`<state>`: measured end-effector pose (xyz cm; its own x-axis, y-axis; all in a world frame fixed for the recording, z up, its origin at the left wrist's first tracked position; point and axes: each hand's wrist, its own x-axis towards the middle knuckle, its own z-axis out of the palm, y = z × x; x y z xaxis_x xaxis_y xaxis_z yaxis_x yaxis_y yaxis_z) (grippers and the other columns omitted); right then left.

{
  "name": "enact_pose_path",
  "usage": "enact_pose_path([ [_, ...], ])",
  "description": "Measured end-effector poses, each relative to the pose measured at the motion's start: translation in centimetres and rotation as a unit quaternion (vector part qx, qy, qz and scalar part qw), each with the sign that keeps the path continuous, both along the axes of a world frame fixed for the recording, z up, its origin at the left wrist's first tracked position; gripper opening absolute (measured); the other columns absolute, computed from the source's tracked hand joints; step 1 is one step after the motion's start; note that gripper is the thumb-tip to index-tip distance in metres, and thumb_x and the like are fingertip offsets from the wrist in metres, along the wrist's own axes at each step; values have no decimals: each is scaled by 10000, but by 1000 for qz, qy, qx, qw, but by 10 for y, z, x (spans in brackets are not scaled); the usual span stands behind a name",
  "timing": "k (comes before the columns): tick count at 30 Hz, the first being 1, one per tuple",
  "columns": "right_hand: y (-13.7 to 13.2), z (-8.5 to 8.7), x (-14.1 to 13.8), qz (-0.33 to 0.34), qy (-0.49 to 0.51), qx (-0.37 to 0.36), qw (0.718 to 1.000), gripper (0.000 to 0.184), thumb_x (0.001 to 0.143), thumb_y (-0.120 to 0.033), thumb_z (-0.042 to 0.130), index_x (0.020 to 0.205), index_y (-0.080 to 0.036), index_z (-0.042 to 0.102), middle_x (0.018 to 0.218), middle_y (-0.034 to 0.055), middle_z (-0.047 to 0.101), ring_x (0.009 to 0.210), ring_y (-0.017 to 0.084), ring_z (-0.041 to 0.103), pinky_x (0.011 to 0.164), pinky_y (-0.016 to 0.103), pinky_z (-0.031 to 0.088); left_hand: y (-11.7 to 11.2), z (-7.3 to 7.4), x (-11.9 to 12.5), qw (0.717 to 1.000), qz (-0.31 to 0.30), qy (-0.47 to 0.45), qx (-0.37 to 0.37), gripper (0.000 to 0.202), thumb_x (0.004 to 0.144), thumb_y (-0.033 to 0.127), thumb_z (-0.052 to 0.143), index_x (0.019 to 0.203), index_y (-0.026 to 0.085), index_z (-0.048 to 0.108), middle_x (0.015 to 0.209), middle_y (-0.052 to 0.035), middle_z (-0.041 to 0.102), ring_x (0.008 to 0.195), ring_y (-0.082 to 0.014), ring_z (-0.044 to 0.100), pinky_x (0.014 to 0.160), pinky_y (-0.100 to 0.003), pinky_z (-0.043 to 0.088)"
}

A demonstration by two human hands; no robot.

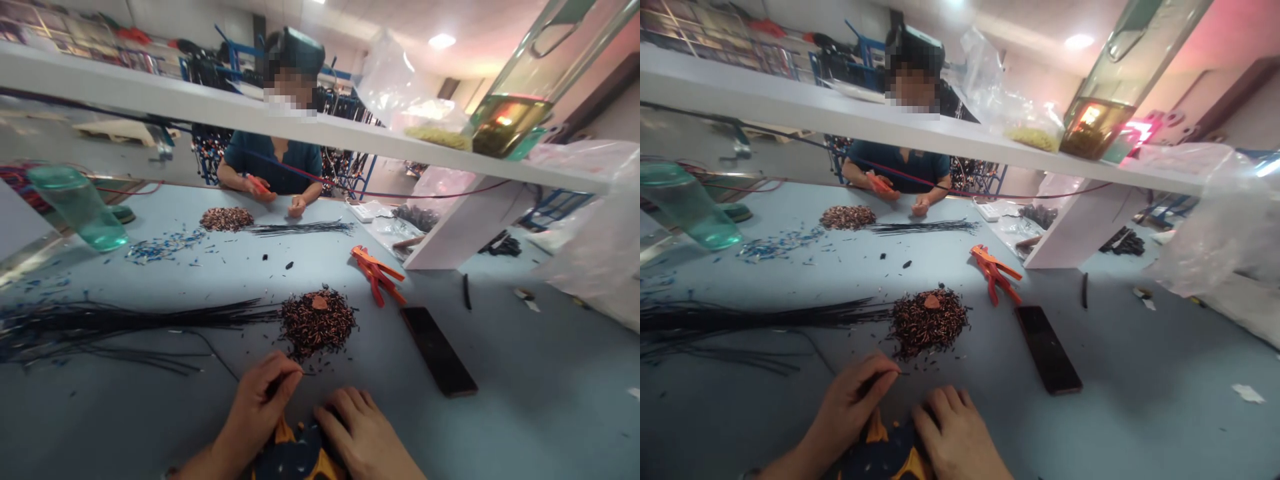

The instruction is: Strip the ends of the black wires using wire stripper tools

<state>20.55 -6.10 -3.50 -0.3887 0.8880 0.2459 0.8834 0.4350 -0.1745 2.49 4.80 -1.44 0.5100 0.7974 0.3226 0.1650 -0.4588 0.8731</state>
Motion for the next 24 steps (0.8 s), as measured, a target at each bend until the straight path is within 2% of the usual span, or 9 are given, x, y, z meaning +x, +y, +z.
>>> enact_pose_path([
  [3, -3, 2, 4, -5, 17, -6, 1000, 496, 746, -463, 699, 1134, -175, 585, 938, 106, 659, 780, 278, 582, 654, 388, 448, 0, -2, 2, 1000, -18, 9, 9, 208, 898, 216, 545, 747, 177, 683, 658, -9, 632, 629, -148, 603, 593, -218, 452],
  [6, -1, 22, 7, -19, 84, -80, 993, 587, 674, -480, 765, 1146, -180, 586, 1013, 113, 664, 856, 298, 609, 728, 428, 496, 0, -2, 3, 1000, -16, 11, 13, 223, 902, 223, 540, 734, 170, 678, 641, -4, 612, 619, -146, 591, 584, -214, 441],
  [7, 2, 31, 8, -68, 119, -104, 985, 505, 723, -388, 751, 1152, -186, 581, 1089, 122, 651, 947, 299, 606, 810, 439, 494, 0, -2, 3, 1000, -14, 10, 12, 226, 901, 229, 544, 730, 169, 679, 629, 1, 602, 605, -143, 582, 575, -211, 434],
  [8, 6, 40, 7, -100, 150, -105, 978, 382, 774, -289, 699, 1124, -180, 590, 1098, 128, 650, 974, 288, 606, 821, 422, 498, 0, -2, 3, 1000, -13, 9, 9, 229, 900, 234, 547, 725, 168, 679, 619, 6, 593, 593, -139, 575, 568, -208, 429],
  [9, 11, 48, 6, -121, 178, -103, 971, 303, 802, -224, 649, 1097, -180, 596, 1067, 121, 658, 964, 275, 613, 809, 409, 502, 0, -2, 3, 1000, -11, 8, 3, 232, 899, 239, 548, 722, 168, 680, 612, 10, 589, 581, -135, 568, 559, -205, 424],
  [11, 23, 57, 1, -135, 237, -101, 957, 275, 810, -183, 620, 1084, -196, 598, 946, 77, 675, 851, 231, 630, 759, 375, 506, 0, -2, 2, 1000, -1, 7, -9, 229, 893, 242, 551, 721, 166, 681, 607, 11, 597, 568, -132, 567, 548, -200, 422],
  [13, 35, 58, -5, -125, 285, -72, 948, 327, 801, -175, 638, 1124, -205, 594, 922, 58, 682, 831, 211, 635, 745, 346, 506, -1, -2, 2, 1000, 8, 6, -23, 219, 885, 247, 553, 730, 164, 684, 617, 6, 625, 574, -136, 582, 550, -200, 433],
  [18, 50, 45, -15, -72, 323, 20, 944, 88, 878, -192, 606, 912, -223, 681, 870, 47, 715, 812, 188, 644, 740, 321, 482, -2, -1, 1, 999, 1, 15, -37, 223, 879, 260, 548, 750, 162, 701, 616, 2, 660, 570, -142, 604, 546, -200, 456],
  [24, 49, 42, -9, -57, 336, -3, 940, 151, 885, -221, 577, 774, -199, 677, 732, 44, 701, 717, 180, 612, 679, 301, 450, -3, 0, 1, 999, -25, 32, -26, 225, 871, 229, 556, 717, 166, 708, 579, 12, 679, 526, -124, 614, 517, -176, 455],
])
